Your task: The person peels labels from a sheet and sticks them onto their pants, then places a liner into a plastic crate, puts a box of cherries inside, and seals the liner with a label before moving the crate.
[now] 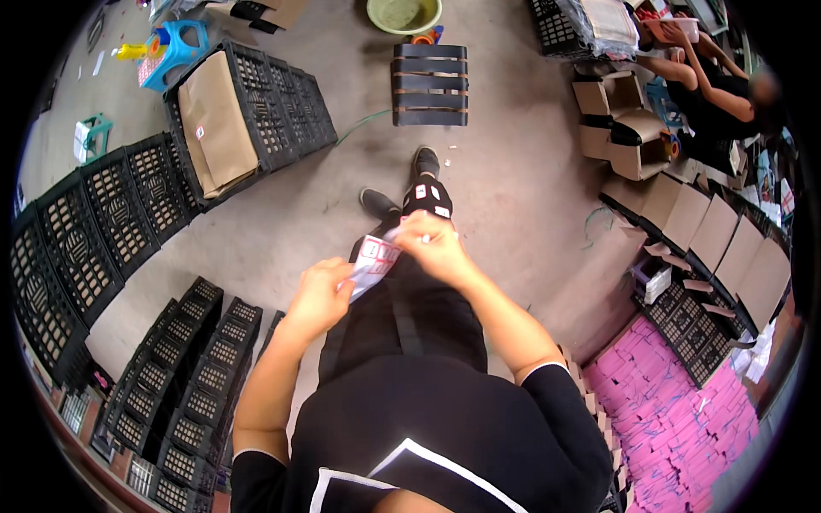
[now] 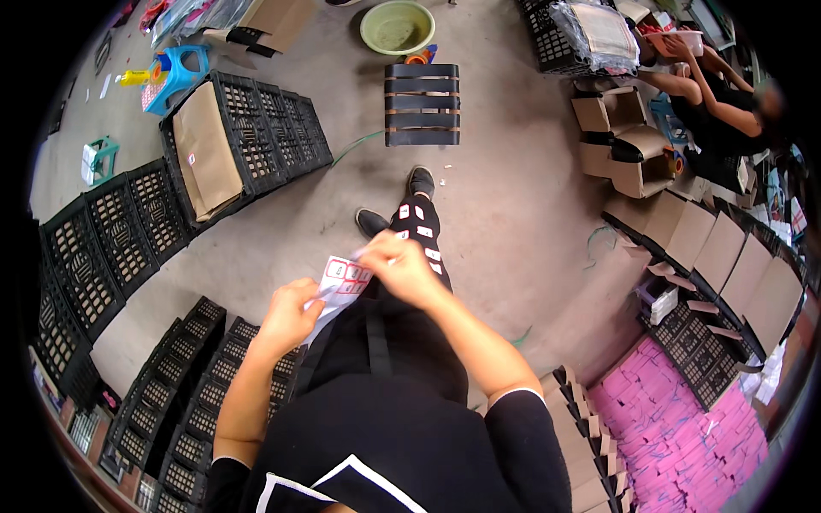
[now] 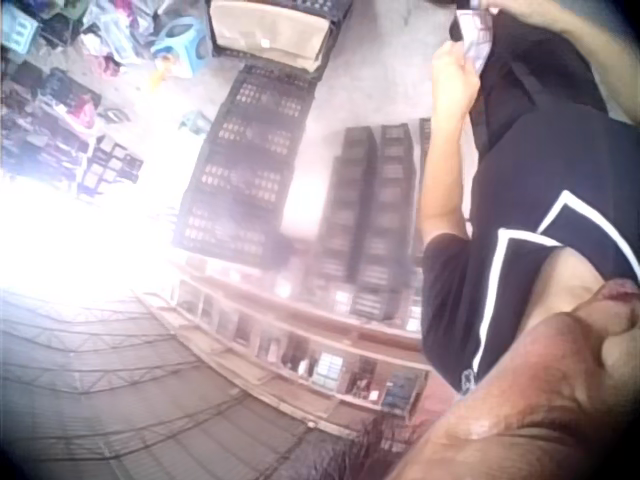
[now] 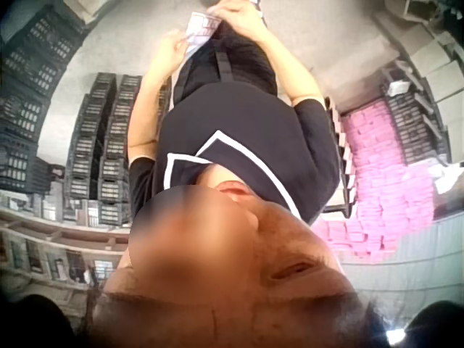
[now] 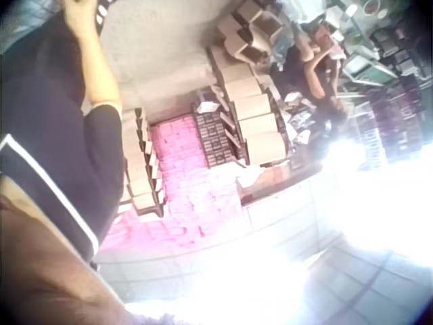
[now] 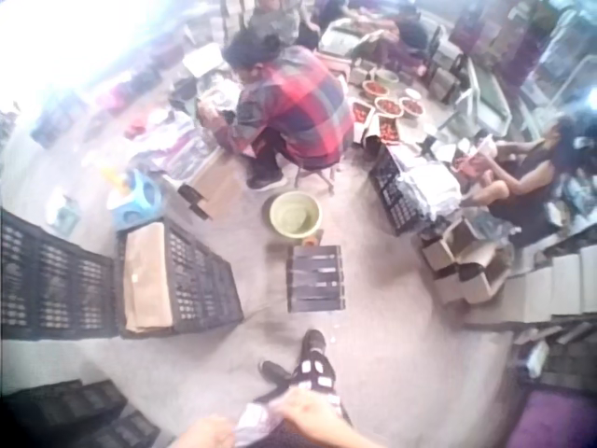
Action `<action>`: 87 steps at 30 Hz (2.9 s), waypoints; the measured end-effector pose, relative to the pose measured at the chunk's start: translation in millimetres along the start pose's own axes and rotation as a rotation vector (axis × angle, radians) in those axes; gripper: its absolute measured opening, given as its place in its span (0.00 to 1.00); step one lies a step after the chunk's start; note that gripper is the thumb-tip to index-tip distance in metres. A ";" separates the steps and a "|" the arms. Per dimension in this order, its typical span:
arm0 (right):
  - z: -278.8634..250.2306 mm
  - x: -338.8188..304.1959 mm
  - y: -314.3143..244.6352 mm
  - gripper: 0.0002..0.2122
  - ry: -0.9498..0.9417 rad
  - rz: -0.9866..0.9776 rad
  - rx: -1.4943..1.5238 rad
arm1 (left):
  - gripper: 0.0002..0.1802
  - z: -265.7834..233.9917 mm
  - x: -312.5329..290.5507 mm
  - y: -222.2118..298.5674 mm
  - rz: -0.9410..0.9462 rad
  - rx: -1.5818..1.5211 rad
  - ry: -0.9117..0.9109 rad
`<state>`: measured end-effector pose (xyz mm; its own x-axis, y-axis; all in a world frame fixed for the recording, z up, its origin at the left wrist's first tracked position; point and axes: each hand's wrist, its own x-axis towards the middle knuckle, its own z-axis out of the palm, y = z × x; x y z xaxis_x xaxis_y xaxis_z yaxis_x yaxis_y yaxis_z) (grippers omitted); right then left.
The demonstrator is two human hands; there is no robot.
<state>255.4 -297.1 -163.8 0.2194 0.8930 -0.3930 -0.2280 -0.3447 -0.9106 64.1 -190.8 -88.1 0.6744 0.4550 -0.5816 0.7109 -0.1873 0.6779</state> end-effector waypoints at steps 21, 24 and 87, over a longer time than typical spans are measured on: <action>-76.8 25.5 146.3 0.12 0.260 0.302 -0.768 | 0.11 17.6 10.4 -34.4 -0.262 -0.323 0.004; -21.7 11.2 36.6 0.10 0.239 0.084 -0.198 | 0.13 14.8 16.6 -26.2 -0.276 -0.467 0.040; -70.7 2.5 127.1 0.05 -0.061 0.239 -0.989 | 0.13 8.0 28.2 -26.2 -0.269 -0.263 -0.098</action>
<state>294.0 -359.1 -289.6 0.2156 0.7730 -0.5967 0.6329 -0.5760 -0.5174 66.0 -180.1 -125.8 0.4955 0.3696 -0.7861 0.7982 0.1631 0.5799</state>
